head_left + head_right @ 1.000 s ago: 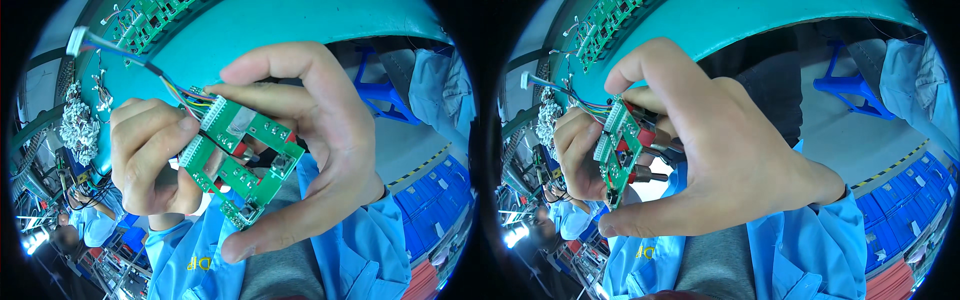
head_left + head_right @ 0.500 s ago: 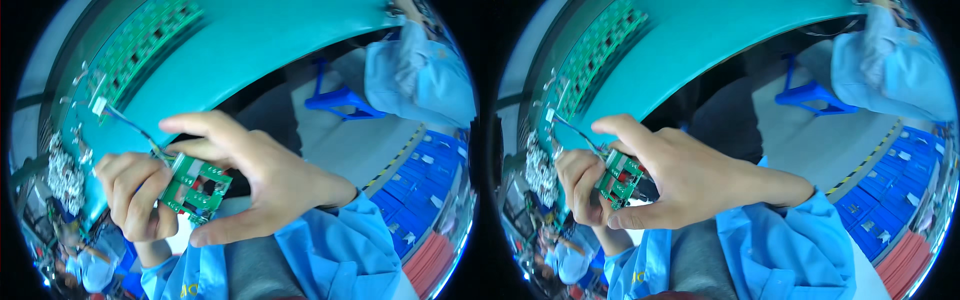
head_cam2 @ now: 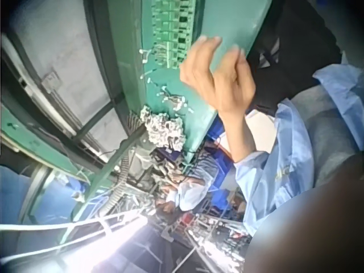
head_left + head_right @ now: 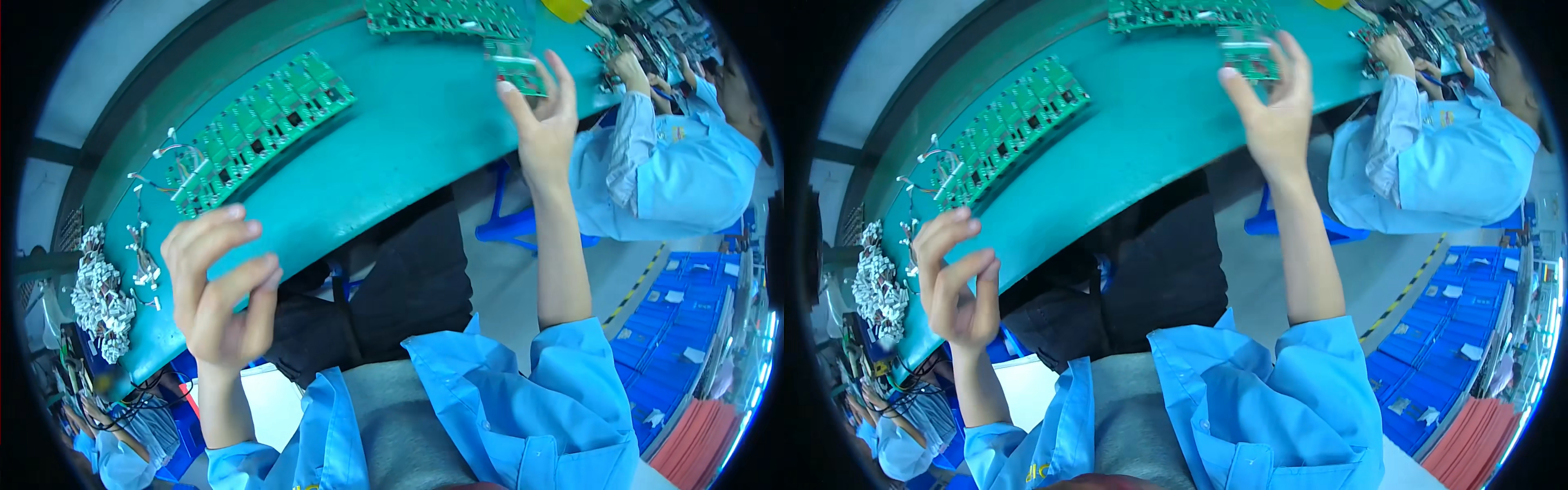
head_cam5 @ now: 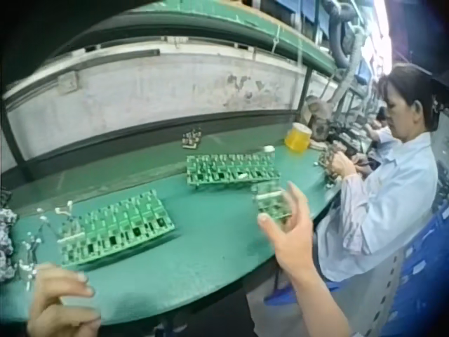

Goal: Assembling wire harnesses and connectors onto printed circuit boards.

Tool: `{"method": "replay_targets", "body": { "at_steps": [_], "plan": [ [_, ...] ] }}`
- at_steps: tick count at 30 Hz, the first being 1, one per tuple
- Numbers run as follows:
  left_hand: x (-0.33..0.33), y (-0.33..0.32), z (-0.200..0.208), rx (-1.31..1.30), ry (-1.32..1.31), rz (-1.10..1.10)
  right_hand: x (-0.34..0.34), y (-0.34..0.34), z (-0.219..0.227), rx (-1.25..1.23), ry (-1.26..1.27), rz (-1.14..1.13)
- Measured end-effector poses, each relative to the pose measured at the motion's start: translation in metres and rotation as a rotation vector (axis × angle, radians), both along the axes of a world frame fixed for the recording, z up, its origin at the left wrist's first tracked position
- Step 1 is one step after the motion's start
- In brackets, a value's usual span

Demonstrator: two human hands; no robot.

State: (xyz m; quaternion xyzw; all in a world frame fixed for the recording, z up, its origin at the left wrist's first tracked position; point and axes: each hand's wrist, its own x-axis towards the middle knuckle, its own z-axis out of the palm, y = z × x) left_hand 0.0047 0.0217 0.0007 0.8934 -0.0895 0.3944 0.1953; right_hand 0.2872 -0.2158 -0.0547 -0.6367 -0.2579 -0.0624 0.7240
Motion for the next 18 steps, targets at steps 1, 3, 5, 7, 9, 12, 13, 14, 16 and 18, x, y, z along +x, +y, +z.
{"method": "replay_targets", "body": {
  "at_steps": [1, 3, 5, 7, 9, 12, 13, 14, 16, 18],
  "plan": [
    [0.008, 0.007, -0.004, -0.005, 0.003, -0.002, 0.014, -0.005, -0.012, -0.035, -0.096, -0.143],
    [0.021, 0.02, 0.006, -0.114, -0.037, 0.001, 0.038, -0.019, -0.023, -0.14, -0.23, -0.328],
    [0.037, 0.033, 0.022, -0.164, -0.023, 0.033, 0.053, -0.029, -0.03, -0.287, -0.284, -0.48],
    [0.063, 0.052, 0.032, -0.181, -0.01, 0.046, 0.067, -0.036, -0.033, -0.434, -0.332, -0.638],
    [0.09, 0.07, 0.047, -0.119, -0.008, 0.068, 0.074, -0.036, -0.037, -0.582, -0.374, -0.637],
    [0.151, 0.08, 0.058, -0.097, 0.331, 0.259, 0.08, -0.034, -0.046, -0.721, -0.406, -0.637],
    [0.178, 0.092, 0.051, -0.043, 0.369, 0.291, 0.079, -0.032, -0.046, -0.71, -0.371, -0.654],
    [0.209, 0.106, 0.047, -0.029, 0.379, 0.3, 0.076, -0.031, -0.044, -0.7, -0.331, -0.669],
    [0.28, 0.126, 0.033, -0.24, 0.593, 0.274, 0.073, -0.041, -0.04, -0.701, -0.247, -0.722],
    [0.328, 0.142, 0.019, -0.196, 0.645, 0.34, 0.072, -0.039, -0.043, -0.686, -0.19, -0.717]
  ]
}}
